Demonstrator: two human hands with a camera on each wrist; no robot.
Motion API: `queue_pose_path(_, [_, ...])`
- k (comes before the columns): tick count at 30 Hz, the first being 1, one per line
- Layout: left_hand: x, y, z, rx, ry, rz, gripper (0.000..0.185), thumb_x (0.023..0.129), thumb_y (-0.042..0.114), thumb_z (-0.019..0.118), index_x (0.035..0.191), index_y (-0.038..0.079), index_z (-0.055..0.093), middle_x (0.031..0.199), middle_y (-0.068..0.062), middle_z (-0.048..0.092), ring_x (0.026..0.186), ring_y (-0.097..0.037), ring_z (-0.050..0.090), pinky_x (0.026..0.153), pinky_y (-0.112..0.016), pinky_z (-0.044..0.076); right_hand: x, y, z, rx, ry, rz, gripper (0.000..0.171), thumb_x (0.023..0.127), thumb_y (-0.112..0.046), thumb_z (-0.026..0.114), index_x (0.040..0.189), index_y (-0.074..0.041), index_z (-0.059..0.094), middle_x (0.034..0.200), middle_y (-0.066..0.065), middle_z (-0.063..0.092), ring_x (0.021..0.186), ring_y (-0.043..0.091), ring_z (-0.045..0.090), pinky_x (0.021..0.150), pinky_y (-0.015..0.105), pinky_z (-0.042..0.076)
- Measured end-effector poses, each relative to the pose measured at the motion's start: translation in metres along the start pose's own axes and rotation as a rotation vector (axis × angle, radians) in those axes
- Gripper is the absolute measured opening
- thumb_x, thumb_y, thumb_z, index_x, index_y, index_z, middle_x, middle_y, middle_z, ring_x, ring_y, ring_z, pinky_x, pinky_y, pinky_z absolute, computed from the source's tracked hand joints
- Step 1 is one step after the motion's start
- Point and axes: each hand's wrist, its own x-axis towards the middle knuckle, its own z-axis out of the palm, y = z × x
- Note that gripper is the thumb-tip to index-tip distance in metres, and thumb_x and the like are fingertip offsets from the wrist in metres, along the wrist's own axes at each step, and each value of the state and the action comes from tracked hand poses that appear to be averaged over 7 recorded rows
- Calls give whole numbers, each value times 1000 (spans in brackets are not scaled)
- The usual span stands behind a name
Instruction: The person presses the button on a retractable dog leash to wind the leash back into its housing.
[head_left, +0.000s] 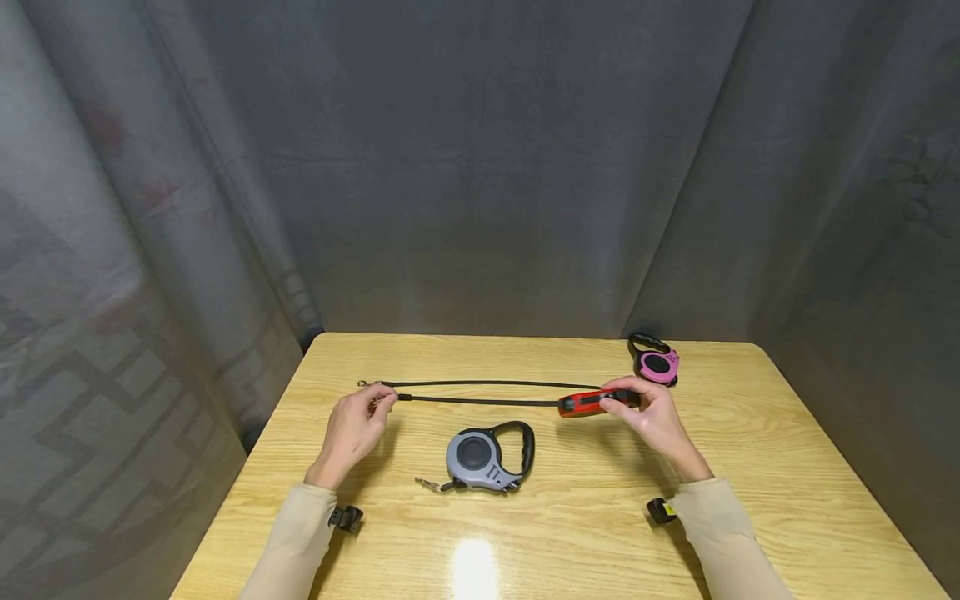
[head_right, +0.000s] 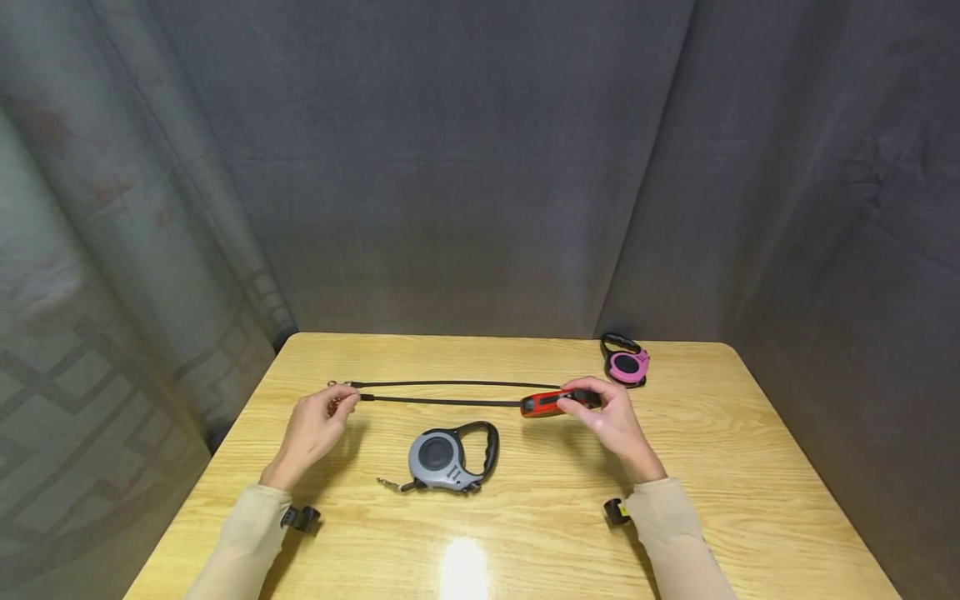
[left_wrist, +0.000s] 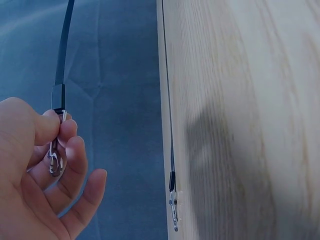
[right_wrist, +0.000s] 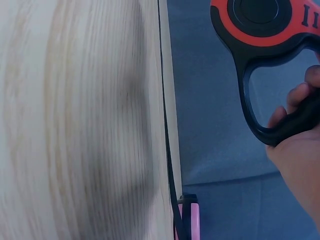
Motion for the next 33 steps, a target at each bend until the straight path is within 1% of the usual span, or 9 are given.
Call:
queue_pose_path(7, [0,1,1,-3,0,7,13,105,21,69,107,15,80,87,0,77,66,-9,58,64,-31,46,-1,2,2,3,5,-1,19,87,13,76,106,10,74,90,-16,71,74,5,52,65,27,43])
queue_pose_path(20, [-2,6,2,-4,-17,6,12,105,21,69,106,15,80,86,1,76,64,-8,55,63,-28,44,1,1,6,17,-12,-15,18,87,11,77,105,8,74,90,-14,72,73,5,52,63,26,42])
queue_pose_path(25, [-2,7,2,-8,-17,17,13,105,21,69,107,14,80,87,0,77,66,-8,57,64,-28,46,1,1,8,20,-21,-15,18,88,7,79,105,7,75,90,-12,72,73,5,52,61,28,42])
queue_pose_path(29, [-1,7,3,-11,-22,21,13,105,21,69,109,14,80,89,-1,78,68,-9,59,65,-30,47,2,1,10,28,-29,-23,18,89,4,80,106,7,75,91,-9,73,74,5,53,63,28,43])
queue_pose_path(33, [-1,8,4,-10,-27,29,13,105,22,70,109,15,80,90,0,78,70,-9,60,67,-31,49,4,1,12,41,-44,-40,19,90,0,82,106,8,75,91,0,73,74,6,54,63,26,44])
